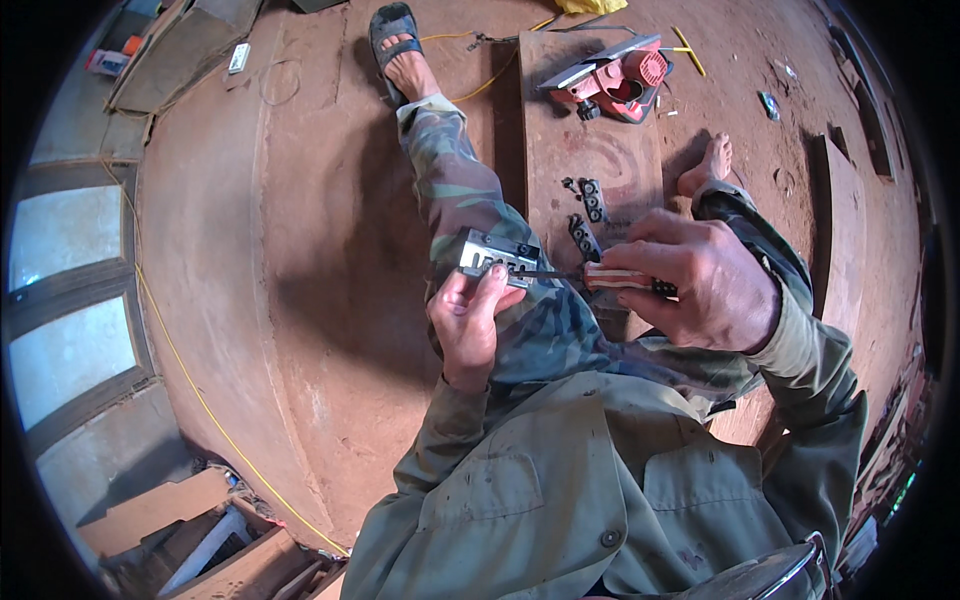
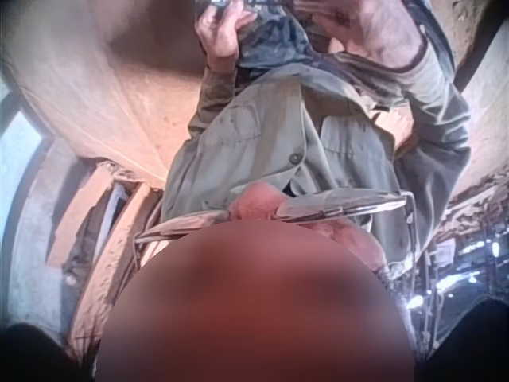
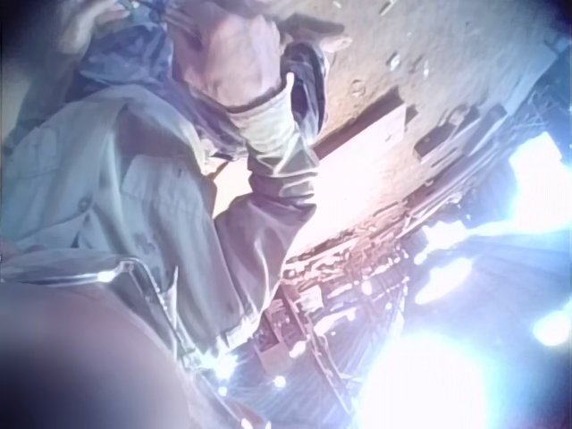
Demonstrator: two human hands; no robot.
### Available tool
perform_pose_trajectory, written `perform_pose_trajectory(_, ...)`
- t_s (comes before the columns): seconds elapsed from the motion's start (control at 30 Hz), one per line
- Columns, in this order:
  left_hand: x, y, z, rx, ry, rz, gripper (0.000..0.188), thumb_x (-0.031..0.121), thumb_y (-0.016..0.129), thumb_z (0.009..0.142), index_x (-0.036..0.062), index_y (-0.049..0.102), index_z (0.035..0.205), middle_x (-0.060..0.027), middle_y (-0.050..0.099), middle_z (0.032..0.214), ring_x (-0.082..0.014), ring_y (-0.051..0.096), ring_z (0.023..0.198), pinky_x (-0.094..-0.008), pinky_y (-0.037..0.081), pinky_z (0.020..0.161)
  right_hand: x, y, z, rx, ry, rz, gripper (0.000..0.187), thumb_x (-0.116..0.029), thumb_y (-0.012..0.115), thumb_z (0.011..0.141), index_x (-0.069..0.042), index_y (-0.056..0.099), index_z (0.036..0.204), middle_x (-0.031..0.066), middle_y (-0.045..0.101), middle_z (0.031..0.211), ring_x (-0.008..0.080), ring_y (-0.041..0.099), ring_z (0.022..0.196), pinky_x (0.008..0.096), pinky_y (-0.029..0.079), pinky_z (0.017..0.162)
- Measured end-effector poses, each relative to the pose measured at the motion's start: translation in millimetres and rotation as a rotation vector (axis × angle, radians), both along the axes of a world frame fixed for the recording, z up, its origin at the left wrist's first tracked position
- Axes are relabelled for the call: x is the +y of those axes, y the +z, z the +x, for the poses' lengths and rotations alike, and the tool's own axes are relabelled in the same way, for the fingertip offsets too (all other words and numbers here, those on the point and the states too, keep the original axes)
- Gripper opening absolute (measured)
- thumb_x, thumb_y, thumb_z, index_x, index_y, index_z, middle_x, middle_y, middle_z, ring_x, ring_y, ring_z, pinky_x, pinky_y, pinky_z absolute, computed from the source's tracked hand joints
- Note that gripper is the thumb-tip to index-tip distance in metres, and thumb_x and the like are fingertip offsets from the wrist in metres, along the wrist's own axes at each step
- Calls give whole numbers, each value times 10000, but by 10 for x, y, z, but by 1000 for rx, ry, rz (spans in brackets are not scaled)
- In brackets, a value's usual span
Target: The person sits on the floor and uses a screwdriver to tighten screws on a small metal electrical component. They then place a chain of small metal rings onto a red and silver power tool and use a yellow T-handle Allen key to tighten the assembly.
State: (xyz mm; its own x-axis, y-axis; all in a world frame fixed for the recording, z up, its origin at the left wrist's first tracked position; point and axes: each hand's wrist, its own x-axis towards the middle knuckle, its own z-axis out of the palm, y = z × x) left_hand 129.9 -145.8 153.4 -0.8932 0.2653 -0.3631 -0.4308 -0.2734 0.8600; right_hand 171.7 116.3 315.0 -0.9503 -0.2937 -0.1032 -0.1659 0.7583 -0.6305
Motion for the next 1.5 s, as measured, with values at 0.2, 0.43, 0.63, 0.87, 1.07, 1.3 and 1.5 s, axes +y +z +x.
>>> perform_pose_trajectory(0.2,7,9,-3,-12,-10,-9,131,64,683,1063,-46,736,1109,-72,754,1009,-136,744,859,-322,681,786,-56,337,-150,-20,-1,-105,557,-7,839,786,-76,728,1327,193,646,1310,402,708,1101,484,578,926)
perform_pose_trajectory(0.43,-13,-17,7,-1,-11,-15,151,75,666,1073,-42,734,1139,-82,760,1040,-139,748,887,-326,680,797,-193,416,-239,68,39,24,445,-162,853,846,-91,733,1269,145,707,1112,392,717,984,479,534,850)
perform_pose_trajectory(0.63,-10,-19,18,69,-8,-38,136,73,680,1072,-38,740,1125,-67,760,1028,-115,733,889,-314,680,784,-264,411,-264,-136,7,181,434,-341,839,883,-72,709,1197,110,728,993,373,720,953,484,437,860)
perform_pose_trajectory(0.87,-3,-33,29,35,-15,-55,181,96,672,1070,-40,736,1171,-72,761,1048,-141,748,872,-332,678,806,-221,334,-304,72,90,2,533,-152,856,813,-61,649,1295,130,717,1135,366,719,1032,480,471,850)
perform_pose_trajectory(1.07,-32,-50,45,10,8,-52,181,92,666,1072,-39,732,1177,-78,763,1059,-145,755,888,-339,683,819,-202,217,-290,83,82,-36,422,-22,831,774,-7,616,1137,210,683,946,466,705,890,534,559,744)
perform_pose_trajectory(1.3,-63,-63,97,30,11,-77,181,78,666,1067,-42,731,1187,-85,765,1077,-141,752,889,-333,681,824,-344,125,-160,54,-159,-16,323,-124,872,833,-24,682,1075,149,713,839,373,737,766,402,542,704)
perform_pose_trajectory(1.5,-52,-76,145,71,-7,-107,176,56,680,1056,-44,731,1191,-81,766,1077,-135,743,897,-318,678,810,-447,-20,-113,42,-381,-105,368,-230,882,894,26,668,1051,175,728,815,321,730,687,368,557,675)
